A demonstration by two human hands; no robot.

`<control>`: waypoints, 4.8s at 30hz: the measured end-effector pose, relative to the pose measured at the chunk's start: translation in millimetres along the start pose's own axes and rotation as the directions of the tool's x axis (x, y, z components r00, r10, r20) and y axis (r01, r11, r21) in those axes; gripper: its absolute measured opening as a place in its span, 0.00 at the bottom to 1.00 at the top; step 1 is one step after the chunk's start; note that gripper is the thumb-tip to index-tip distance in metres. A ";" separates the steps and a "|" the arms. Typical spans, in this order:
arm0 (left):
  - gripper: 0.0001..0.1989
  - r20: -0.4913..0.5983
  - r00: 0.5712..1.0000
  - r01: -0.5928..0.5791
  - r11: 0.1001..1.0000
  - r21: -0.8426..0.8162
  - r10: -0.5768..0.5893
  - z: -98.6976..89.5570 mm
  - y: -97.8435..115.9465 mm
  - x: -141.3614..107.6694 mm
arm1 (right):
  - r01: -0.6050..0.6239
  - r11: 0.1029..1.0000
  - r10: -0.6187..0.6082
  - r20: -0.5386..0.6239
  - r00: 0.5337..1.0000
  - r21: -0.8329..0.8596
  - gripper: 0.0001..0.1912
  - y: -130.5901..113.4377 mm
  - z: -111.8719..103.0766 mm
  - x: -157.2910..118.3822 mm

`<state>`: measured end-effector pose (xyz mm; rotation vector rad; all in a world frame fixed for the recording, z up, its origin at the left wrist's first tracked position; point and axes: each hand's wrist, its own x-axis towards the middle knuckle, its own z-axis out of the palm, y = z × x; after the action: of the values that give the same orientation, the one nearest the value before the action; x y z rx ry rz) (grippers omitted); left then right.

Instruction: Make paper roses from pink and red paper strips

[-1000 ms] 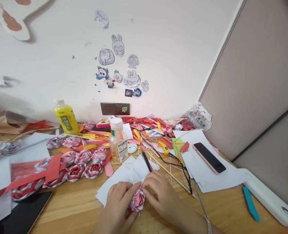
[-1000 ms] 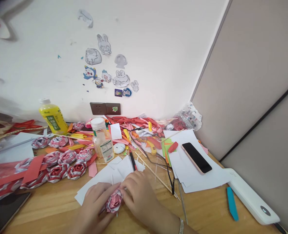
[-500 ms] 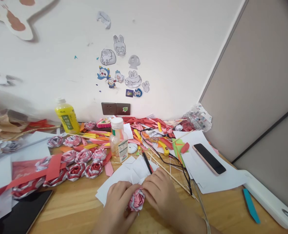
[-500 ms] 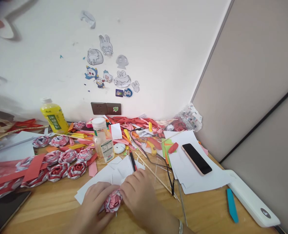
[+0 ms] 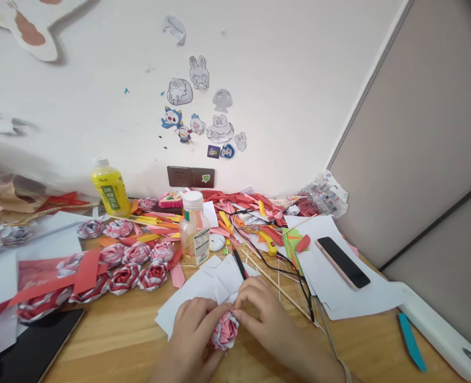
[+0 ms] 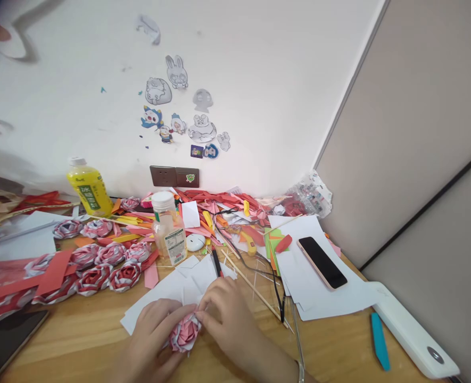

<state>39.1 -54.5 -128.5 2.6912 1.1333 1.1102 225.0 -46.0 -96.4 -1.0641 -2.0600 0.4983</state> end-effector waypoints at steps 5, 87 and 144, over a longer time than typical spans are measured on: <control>0.27 -0.013 1.000 0.001 0.999 0.035 0.000 3.3 -3.5 -3.1 | 0.199 0.935 -0.243 -0.122 0.962 -0.293 0.08 3.6 5.6 -2.4; 0.26 -0.063 0.994 -0.080 0.983 0.163 0.091 6.4 -12.3 -4.4 | 0.211 0.761 -0.428 -0.230 0.874 -0.613 0.14 5.8 23.9 0.6; 0.26 -0.007 0.999 -0.051 0.992 0.116 0.052 -0.8 -1.7 0.3 | 0.118 0.900 -0.218 -0.198 0.956 -0.421 0.15 -1.2 15.0 -2.8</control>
<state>37.7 -53.2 -128.2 2.8199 1.1717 1.0993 213.9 -49.0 -106.5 -1.1004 -2.0561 -0.1546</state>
